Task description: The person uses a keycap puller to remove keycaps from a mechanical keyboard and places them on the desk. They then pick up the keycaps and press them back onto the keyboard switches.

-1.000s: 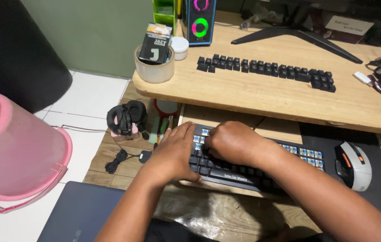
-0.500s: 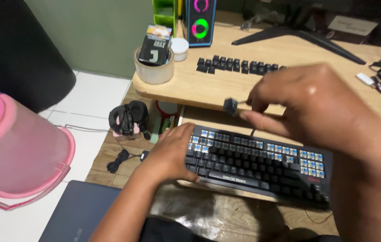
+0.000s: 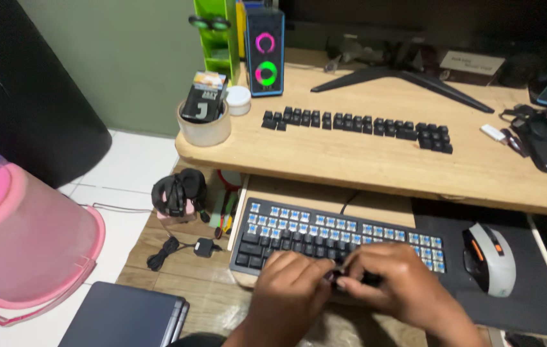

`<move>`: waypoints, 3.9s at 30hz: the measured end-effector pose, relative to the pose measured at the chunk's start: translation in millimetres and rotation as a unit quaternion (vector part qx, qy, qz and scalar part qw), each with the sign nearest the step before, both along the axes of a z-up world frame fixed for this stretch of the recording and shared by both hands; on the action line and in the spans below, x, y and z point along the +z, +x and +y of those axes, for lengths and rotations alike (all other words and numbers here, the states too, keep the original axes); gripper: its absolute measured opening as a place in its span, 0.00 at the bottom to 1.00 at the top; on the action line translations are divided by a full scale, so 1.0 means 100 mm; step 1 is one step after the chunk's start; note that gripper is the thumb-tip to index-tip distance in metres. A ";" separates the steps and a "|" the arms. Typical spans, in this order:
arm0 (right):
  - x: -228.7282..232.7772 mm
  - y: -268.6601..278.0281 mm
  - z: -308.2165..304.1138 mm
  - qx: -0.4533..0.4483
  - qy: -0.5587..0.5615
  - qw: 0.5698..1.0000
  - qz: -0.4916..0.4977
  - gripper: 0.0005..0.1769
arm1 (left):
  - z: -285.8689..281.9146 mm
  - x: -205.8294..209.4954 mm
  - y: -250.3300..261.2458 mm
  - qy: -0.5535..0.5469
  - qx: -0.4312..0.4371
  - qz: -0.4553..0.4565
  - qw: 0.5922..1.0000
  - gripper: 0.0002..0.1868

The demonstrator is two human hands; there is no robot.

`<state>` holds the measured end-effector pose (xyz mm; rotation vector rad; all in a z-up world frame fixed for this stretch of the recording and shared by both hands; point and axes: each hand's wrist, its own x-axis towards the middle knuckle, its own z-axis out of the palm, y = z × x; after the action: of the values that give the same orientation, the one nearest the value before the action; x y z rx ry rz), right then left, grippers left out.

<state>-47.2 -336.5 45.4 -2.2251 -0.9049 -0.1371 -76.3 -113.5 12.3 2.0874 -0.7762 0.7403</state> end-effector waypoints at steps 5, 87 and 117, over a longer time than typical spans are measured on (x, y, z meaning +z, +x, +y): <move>-0.43 -0.11 -0.05 -0.122 0.083 0.989 -0.023 0.09 | -0.17 -0.07 0.13 0.002 -0.012 0.018 1.000 0.14; -0.79 -0.04 -0.16 -0.180 0.012 0.973 -0.145 0.11 | 0.48 0.36 1.17 -0.069 0.233 -0.007 0.970 0.15; -0.10 0.69 0.97 0.017 -0.273 0.953 -0.133 0.10 | 0.65 -0.68 0.24 -0.055 0.132 0.135 0.980 0.58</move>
<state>22.1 -239.8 35.8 -2.7437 -1.2450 -0.1904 -51.8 -48.4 -55.7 2.1545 -0.3067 0.6042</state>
